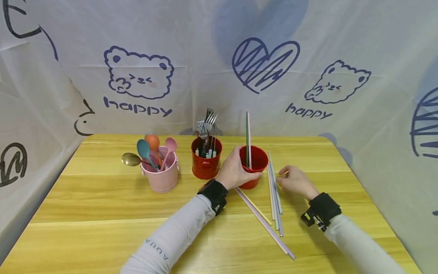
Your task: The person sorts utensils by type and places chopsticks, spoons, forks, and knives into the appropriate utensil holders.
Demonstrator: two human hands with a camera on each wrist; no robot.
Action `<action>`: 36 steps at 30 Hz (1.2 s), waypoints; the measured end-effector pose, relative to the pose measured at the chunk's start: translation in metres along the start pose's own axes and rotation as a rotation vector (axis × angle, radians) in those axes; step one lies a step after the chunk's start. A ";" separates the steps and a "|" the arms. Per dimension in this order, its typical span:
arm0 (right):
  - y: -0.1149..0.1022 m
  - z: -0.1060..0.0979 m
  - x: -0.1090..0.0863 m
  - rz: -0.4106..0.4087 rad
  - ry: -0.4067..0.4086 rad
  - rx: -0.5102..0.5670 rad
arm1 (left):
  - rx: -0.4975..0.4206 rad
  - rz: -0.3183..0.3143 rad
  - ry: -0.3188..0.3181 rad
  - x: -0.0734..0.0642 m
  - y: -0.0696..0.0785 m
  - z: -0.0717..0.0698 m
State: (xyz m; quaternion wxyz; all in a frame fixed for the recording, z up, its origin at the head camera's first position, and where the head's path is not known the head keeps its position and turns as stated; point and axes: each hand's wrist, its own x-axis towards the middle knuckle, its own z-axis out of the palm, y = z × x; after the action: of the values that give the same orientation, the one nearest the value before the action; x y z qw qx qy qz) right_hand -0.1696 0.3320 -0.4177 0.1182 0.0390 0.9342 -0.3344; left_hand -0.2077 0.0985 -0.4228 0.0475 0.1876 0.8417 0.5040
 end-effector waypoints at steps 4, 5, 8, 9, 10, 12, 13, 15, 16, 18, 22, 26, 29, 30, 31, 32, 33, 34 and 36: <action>-0.001 0.006 0.007 0.018 0.007 -0.048 | 0.015 0.006 0.006 -0.001 0.000 -0.001; -0.002 0.008 0.008 0.022 0.010 -0.066 | 0.019 0.007 0.006 -0.001 0.000 -0.001; -0.004 0.012 0.011 0.017 0.019 -0.141 | 0.016 0.009 0.006 -0.001 0.001 0.000; -0.005 0.013 0.012 0.016 0.025 -0.164 | 0.016 0.009 0.007 -0.001 0.001 0.000; -0.006 0.014 0.013 0.016 0.030 -0.183 | 0.014 0.009 0.006 -0.001 0.001 0.000; -0.007 0.015 0.014 0.020 0.039 -0.213 | 0.017 0.010 0.007 -0.001 0.001 -0.001; -0.008 0.016 0.015 0.022 0.041 -0.223 | 0.019 0.011 0.007 -0.001 0.001 -0.001; -0.008 0.017 0.017 0.034 0.048 -0.235 | 0.023 0.013 0.009 -0.001 0.001 -0.001; -0.008 0.017 0.017 0.041 0.049 -0.237 | 0.024 0.014 0.009 -0.001 0.001 -0.002; -0.008 0.018 0.019 0.051 0.047 -0.241 | 0.027 0.014 0.008 -0.001 0.001 -0.002; -0.008 0.018 0.020 0.060 0.047 -0.257 | 0.026 0.012 0.007 -0.002 0.001 -0.002; -0.007 0.018 0.022 0.058 0.059 -0.278 | 0.024 0.019 0.008 -0.001 0.000 -0.001; -0.005 0.018 0.024 0.042 0.069 -0.286 | 0.025 0.026 0.010 -0.001 -0.001 -0.001; -0.005 0.018 0.025 0.039 0.069 -0.289 | 0.027 0.028 0.011 -0.001 -0.001 -0.002; -0.005 0.018 0.025 0.037 0.070 -0.291 | 0.029 0.031 0.011 -0.001 -0.001 -0.002; -0.005 0.018 0.025 0.032 0.070 -0.290 | 0.032 0.033 0.012 -0.001 -0.001 -0.002; -0.006 0.017 0.025 0.037 0.070 -0.296 | 0.033 0.035 0.012 -0.001 -0.001 -0.001; -0.007 0.017 0.025 0.040 0.069 -0.302 | 0.034 0.036 0.013 0.000 -0.001 -0.001; -0.008 0.017 0.025 0.047 0.071 -0.323 | 0.037 0.039 0.013 0.000 -0.001 -0.001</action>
State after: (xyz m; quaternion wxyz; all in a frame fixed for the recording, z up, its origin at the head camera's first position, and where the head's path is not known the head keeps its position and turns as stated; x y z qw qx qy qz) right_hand -0.1918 0.3145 -0.4317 0.0978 0.0530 0.9782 -0.1755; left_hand -0.2081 0.0971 -0.4234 0.0286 0.2013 0.8475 0.4904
